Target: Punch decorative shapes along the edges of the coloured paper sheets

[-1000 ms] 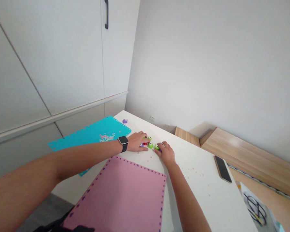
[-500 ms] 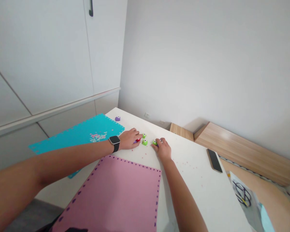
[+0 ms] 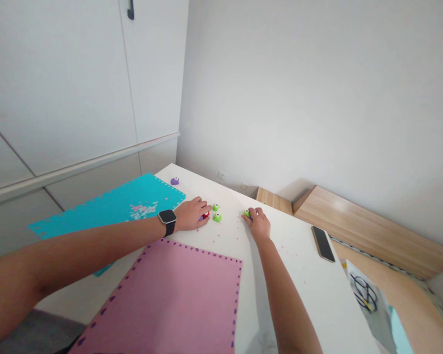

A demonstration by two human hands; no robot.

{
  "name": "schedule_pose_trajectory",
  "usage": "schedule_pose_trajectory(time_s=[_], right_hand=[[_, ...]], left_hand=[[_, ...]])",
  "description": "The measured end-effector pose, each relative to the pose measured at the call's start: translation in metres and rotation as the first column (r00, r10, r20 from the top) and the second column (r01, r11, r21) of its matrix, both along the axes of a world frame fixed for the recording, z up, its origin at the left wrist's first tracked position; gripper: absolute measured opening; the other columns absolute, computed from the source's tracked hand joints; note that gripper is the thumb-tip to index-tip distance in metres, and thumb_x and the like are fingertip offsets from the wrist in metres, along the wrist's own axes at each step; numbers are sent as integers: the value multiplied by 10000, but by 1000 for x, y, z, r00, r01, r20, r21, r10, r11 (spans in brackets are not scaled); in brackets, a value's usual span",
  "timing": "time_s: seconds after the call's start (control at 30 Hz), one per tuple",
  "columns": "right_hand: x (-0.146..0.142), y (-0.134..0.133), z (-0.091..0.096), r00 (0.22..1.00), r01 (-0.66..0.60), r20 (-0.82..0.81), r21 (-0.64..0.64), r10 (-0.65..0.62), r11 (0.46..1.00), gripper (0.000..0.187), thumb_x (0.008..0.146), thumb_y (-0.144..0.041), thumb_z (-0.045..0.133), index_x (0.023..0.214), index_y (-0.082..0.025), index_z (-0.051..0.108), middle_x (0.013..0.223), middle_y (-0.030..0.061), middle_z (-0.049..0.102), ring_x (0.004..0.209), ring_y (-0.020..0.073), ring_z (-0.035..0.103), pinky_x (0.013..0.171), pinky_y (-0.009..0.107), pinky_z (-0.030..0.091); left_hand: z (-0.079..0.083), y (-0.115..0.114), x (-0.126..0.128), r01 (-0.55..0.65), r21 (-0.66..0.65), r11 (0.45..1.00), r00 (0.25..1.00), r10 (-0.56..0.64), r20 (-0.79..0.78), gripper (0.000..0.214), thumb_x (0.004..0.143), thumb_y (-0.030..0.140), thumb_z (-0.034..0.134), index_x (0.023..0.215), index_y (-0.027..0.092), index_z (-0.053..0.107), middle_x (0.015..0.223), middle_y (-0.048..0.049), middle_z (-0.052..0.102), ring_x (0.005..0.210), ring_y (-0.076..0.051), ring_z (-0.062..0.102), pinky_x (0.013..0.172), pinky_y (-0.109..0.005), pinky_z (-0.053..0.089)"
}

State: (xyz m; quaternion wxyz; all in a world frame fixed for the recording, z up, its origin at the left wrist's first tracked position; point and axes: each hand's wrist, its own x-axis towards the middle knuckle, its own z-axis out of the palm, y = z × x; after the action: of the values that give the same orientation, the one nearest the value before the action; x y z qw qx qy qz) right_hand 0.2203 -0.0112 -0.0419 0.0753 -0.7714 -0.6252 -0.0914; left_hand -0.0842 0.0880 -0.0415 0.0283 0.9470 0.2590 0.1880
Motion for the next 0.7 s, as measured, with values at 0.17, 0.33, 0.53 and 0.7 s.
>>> schedule_pose_trajectory(time_s=[0.17, 0.33, 0.53, 0.7], right_hand=[[55, -2, 11, 987, 153, 42, -5, -153, 988, 393, 1000, -558, 491, 1266, -292, 606, 1213, 99, 589, 1035, 242, 628, 808, 331, 464], [120, -17, 12, 935, 351, 56, -23, -350, 936, 435, 1014, -564, 426, 1246, -250, 619, 1170, 134, 610, 996, 278, 658, 771, 367, 484], [148, -31, -9, 902, 431, 56, -49, -428, 901, 454, 1018, -559, 390, 1241, -245, 632, 1159, 154, 628, 1013, 309, 659, 802, 409, 494], [152, -34, -19, 914, 406, 41, -45, -404, 913, 490, 1017, -568, 354, 1272, -249, 624, 1228, 164, 614, 1106, 335, 614, 867, 442, 478]], left_hand=[[1, 2, 2, -20, 3, 1000, 1000, 20, 10, 224, 930, 363, 493, 1018, 232, 651, 909, -116, 646, 990, -306, 516, 821, -415, 460], [2, 3, 4, -43, 4, 999, 999, 42, 20, 191, 933, 348, 490, 998, 233, 629, 857, -107, 652, 988, -311, 519, 806, -409, 453], [5, 4, 1, -81, 4, 997, 996, 81, 26, 211, 955, 402, 489, 969, 241, 625, 861, -83, 644, 948, -286, 545, 794, -386, 449], [6, 0, -6, -29, 33, 999, 999, 29, 14, 238, 931, 449, 556, 1016, 246, 647, 942, -77, 641, 990, -274, 541, 819, -373, 456]])
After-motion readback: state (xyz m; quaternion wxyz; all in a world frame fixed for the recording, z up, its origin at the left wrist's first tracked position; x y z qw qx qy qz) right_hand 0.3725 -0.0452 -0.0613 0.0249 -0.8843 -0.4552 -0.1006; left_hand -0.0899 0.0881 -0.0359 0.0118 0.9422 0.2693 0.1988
